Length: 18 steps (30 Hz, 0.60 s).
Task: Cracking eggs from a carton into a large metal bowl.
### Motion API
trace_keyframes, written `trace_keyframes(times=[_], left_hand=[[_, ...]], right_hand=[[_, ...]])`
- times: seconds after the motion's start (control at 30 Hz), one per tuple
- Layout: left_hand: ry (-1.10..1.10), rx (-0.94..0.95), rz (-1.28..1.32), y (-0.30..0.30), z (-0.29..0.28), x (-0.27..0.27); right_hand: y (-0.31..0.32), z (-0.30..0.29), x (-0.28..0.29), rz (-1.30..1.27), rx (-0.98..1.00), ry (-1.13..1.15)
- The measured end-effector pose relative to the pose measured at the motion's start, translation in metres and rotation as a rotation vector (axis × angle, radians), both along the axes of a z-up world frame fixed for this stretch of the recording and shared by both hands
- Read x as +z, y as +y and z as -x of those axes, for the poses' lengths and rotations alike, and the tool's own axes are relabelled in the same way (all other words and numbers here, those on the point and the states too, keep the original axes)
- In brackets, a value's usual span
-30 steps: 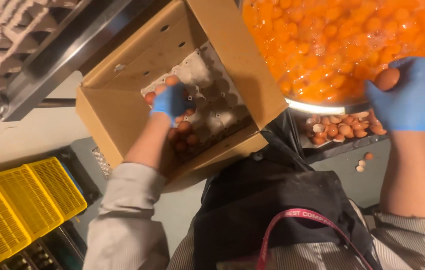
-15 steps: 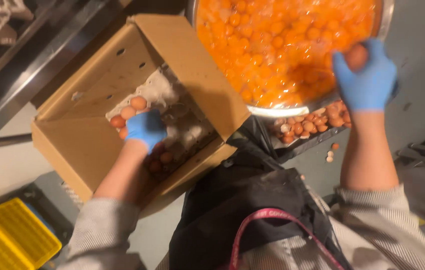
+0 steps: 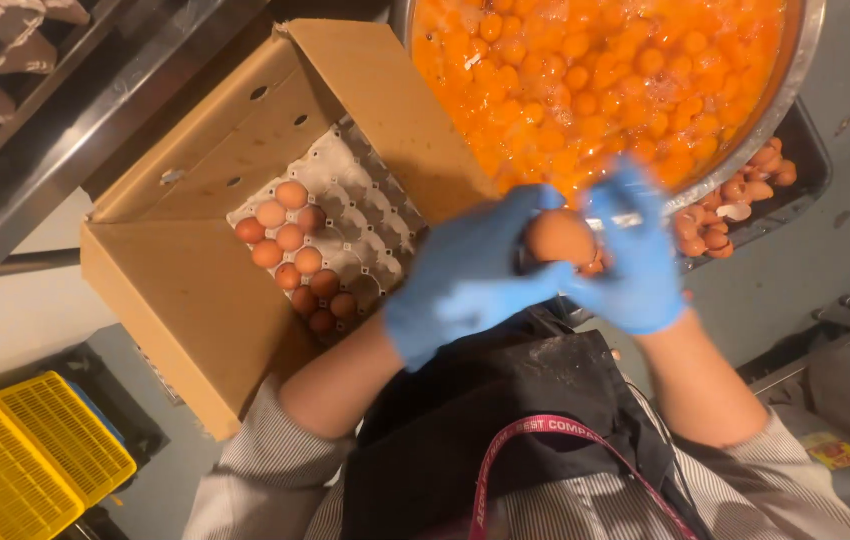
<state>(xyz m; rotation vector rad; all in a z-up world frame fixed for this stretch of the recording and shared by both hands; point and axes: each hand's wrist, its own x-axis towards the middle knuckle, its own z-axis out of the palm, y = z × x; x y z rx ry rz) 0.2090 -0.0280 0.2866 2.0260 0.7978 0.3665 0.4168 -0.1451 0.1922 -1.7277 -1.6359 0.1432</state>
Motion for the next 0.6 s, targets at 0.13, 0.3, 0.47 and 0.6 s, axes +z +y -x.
trace_keyframes(times=[0.13, 0.3, 0.47, 0.6], left_hand=[[0.185, 0.072, 0.055, 0.016, 0.011, -0.007], [-0.057, 0.318, -0.253, 0.070, 0.129, -0.076], [0.118, 1.012, 0.954, 0.111, 0.219, -0.210], [0.262, 0.997, 0.824, 0.111, 0.228, -0.204]], right_hand=[[0.014, -0.013, -0.041, 0.060, -0.054, 0.143], [-0.014, -0.092, -0.114, 0.203, -0.275, -0.013], [-0.013, -0.114, -0.117, 0.086, -0.125, 0.091], [0.023, -0.108, -0.109, 0.208, -0.254, -0.040]])
